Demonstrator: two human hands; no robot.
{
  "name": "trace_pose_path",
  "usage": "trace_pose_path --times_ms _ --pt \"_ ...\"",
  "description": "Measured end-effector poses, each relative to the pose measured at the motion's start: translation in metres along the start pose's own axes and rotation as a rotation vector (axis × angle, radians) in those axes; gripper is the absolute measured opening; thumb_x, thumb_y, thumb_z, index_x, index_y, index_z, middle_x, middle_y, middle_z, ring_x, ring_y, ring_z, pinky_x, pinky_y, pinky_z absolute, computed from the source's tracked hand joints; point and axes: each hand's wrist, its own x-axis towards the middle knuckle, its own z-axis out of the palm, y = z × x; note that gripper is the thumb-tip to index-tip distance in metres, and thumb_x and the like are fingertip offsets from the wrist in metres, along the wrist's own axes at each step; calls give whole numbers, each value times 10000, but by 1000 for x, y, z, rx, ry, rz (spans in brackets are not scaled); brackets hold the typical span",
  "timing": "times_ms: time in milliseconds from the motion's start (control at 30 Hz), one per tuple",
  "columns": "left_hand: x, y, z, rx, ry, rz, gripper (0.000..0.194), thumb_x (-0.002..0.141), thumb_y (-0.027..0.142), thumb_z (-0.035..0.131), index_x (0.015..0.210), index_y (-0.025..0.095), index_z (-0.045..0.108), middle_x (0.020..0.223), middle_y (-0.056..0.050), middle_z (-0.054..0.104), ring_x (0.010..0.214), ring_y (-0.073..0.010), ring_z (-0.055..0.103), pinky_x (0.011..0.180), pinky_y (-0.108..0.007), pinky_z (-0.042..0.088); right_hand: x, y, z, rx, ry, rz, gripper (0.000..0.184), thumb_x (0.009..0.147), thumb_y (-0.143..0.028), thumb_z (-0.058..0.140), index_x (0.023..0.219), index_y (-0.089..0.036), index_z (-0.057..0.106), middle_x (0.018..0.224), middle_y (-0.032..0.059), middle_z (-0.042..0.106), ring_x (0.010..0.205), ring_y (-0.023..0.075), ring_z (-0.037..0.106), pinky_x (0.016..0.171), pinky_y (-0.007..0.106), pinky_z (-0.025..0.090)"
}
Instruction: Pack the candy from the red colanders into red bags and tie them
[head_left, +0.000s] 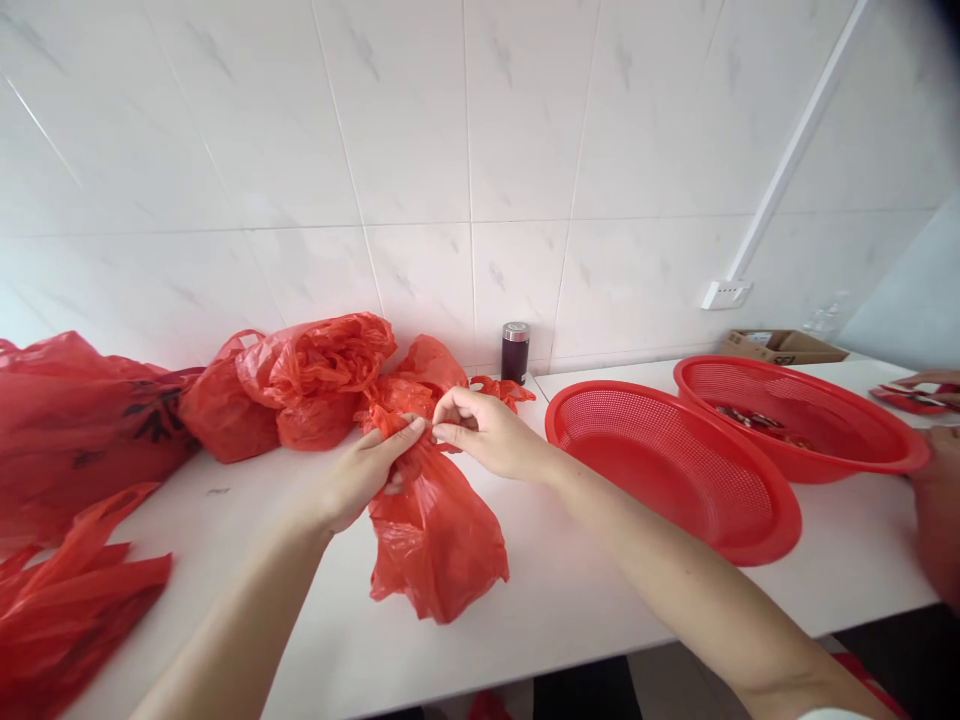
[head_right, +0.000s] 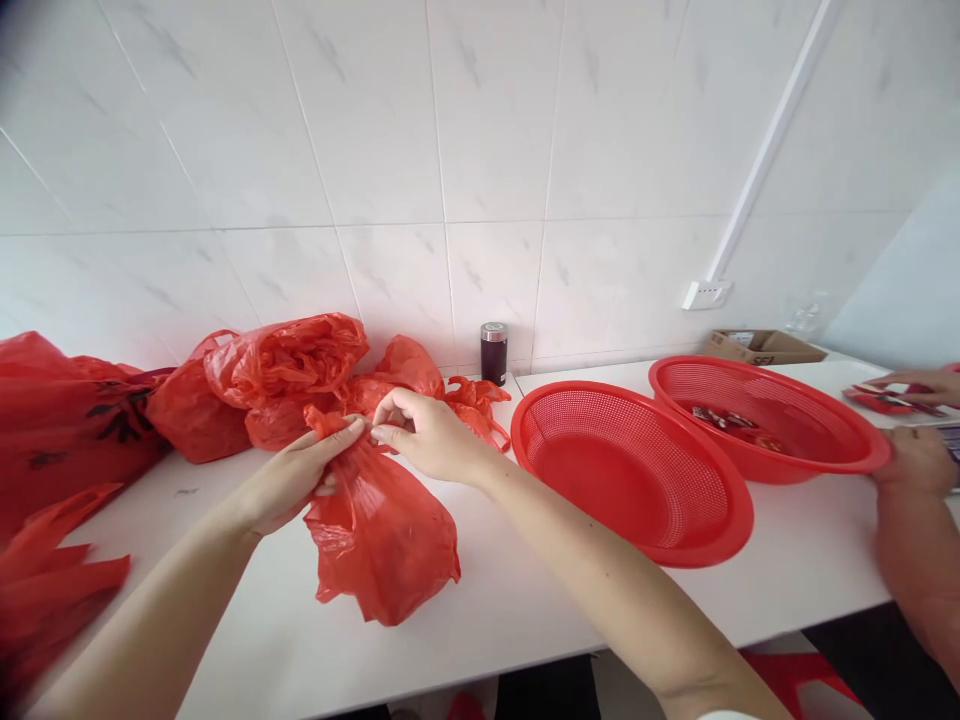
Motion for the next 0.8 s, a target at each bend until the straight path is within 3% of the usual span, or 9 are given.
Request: trace_pose_path --times_ms 67,200,267,333,400,533,633,700,800 --pt "0 -1 -1 -1 -83 30 385 858 541 518 731 179 549 562 39 489 495 -89 453 503 -221 385 -11 -8 3 72 43 -43 110 915 -296 532 862 -205 502 795 -26 559 755 107 576 729 279 494" --pt "-5 3 -6 75 -219 134 292 875 414 530 723 183 623 660 -6 598 641 -137 554 611 -257 445 -28 -28 9 200 -54 -119 126 917 -327 553 926 -210 507 837 -14 604 789 111 611 801 296 501" --pt "-7 5 -8 170 -220 174 159 822 339 606 767 200 661 713 1 609 664 -134 545 633 -253 447 -27 -25 10 132 58 -143 163 915 -366 563 972 -215 543 958 11 623 916 126 607 877 307 478" --pt "-8 6 -7 285 -195 187 103 782 304 632 820 220 678 778 3 620 667 -132 537 623 -251 440 -22 -10 12 69 151 -103 218 947 -408 501 1074 -238 552 1071 23 619 1027 140 583 925 321 453" --pt "-9 2 -2 418 -124 201 67 767 250 594 787 227 654 724 18 589 608 -124 504 555 -239 399 -15 8 17 46 121 -12 275 981 -431 417 1162 -262 539 1137 25 614 1082 152 568 948 343 440" --pt "-7 -13 11 720 267 367 177 692 76 453 705 225 549 610 42 516 571 -125 479 540 -238 355 -12 34 30 115 60 77 297 993 -417 388 1175 -268 571 1202 16 597 1152 167 534 1018 367 395" --pt "-6 -22 17 751 458 559 213 759 106 421 838 227 577 904 -8 644 745 -153 575 670 -264 431 -16 37 36 282 -8 75 284 967 -417 456 1182 -270 569 1215 18 585 1131 166 541 1002 347 412" --pt "-8 -27 18 714 423 563 230 812 175 446 966 232 606 1051 -37 651 814 -173 600 744 -286 459 -20 35 38 353 -60 108 273 953 -439 471 1079 -232 596 1065 24 622 989 157 589 898 320 463" --pt "-15 -36 17 644 246 441 274 879 297 457 1086 248 628 1081 -46 676 914 -203 620 846 -306 466 -26 36 40 279 -11 163 314 912 -488 514 843 -185 555 795 -8 581 726 120 562 684 253 456"
